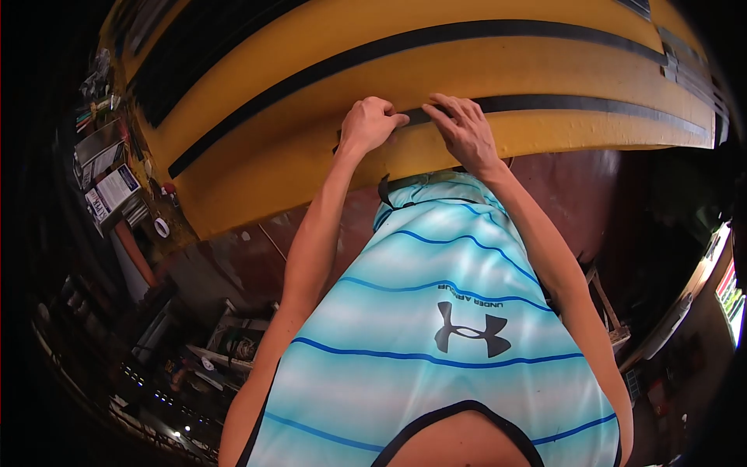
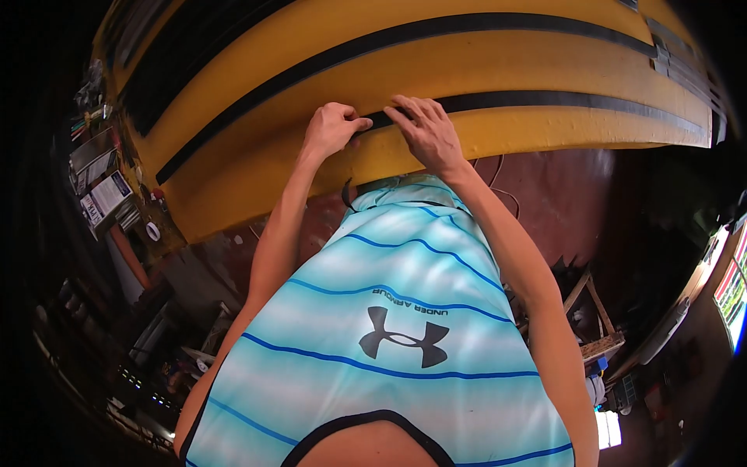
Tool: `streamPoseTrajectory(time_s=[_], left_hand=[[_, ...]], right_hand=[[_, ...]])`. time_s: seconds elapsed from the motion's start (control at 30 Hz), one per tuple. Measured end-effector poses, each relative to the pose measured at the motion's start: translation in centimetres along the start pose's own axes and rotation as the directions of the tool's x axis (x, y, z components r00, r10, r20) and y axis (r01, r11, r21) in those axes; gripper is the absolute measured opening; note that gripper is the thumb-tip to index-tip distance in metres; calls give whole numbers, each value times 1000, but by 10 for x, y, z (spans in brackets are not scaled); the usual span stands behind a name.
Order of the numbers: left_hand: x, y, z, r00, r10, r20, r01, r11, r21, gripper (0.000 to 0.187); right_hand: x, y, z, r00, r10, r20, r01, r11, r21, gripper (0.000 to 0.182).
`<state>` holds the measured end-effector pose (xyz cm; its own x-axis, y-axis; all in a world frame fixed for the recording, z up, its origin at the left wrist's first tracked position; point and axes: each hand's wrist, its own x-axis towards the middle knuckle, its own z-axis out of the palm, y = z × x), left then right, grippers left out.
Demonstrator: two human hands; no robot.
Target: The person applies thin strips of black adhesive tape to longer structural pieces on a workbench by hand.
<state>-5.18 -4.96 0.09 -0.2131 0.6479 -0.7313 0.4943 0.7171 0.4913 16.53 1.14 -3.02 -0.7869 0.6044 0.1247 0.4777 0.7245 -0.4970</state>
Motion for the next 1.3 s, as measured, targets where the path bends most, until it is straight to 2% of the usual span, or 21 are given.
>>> streamPoseTrajectory(time_s=[0.07,0.1,0.17,0.27,0.33,0.4,0.47,0.53,0.6,0.63,0.67,0.73,0.77,0.8,0.87,0.97,1.27,1.3], left_hand=[[7,-9,6,995,78,-61,-75,996,50,29],[5,-7,6,995,76,-61,-73,996,50,29],[2,-3,3,998,49,-38,-50,999,-11,27],[3,-2,0,1000,-21,21,20,1000,16,29],[2,-2,0,1000,-15,13,15,1000,-8,30],[0,-3,0,1000,-6,7,6,1000,-25,30],[0,-2,0,1000,-8,3,8,1000,-24,31],[-1,-3,1,1000,18,-3,-19,1000,-23,31],[-1,-3,0,999,43,-19,-43,999,-16,31],[-2,-3,1,997,66,-50,-67,998,-4,31],[-3,-4,4,993,89,-75,-89,996,12,31],[-3,-6,7,989,117,-89,-113,992,53,32],[-3,-7,10,982,142,-123,-129,986,108,32],[-4,-6,11,974,167,-155,-142,977,161,32],[-7,-5,12,977,157,-144,-135,979,152,32],[-12,-7,16,965,173,-197,-142,976,163,32],[-13,-11,15,964,184,-194,-170,982,85,34],[-14,-9,11,972,177,-157,-171,984,53,32]], right_hand=[[0,-18,9,977,-194,89,196,980,-16,50],[-2,-23,17,968,-163,191,164,986,10,60],[-9,-19,21,971,-144,189,146,989,4,60],[-12,-16,16,975,-122,184,124,992,1,58],[-17,-13,10,986,-57,158,72,993,-95,55],[-27,1,1,989,-24,144,39,994,-106,52],[-37,15,-10,991,56,118,-28,974,-227,53],[-45,25,-16,988,83,129,-49,968,-248,55],[-48,32,-21,987,148,65,-115,925,-362,58],[-45,36,-24,991,133,-26,-134,926,-353,56],[-43,37,-22,991,128,-34,-132,926,-354,56],[-26,34,-34,999,34,-17,-38,967,-252,49],[-13,26,-33,996,-79,-46,71,985,-160,41],[0,15,-32,991,-136,2,135,985,-108,42],[17,-5,-25,981,-189,50,191,980,-49,42],[25,-8,-14,970,-214,113,224,971,-80,43],[25,2,-20,963,-224,150,238,968,-84,40],[26,4,-23,962,-230,150,246,964,-101,40]])
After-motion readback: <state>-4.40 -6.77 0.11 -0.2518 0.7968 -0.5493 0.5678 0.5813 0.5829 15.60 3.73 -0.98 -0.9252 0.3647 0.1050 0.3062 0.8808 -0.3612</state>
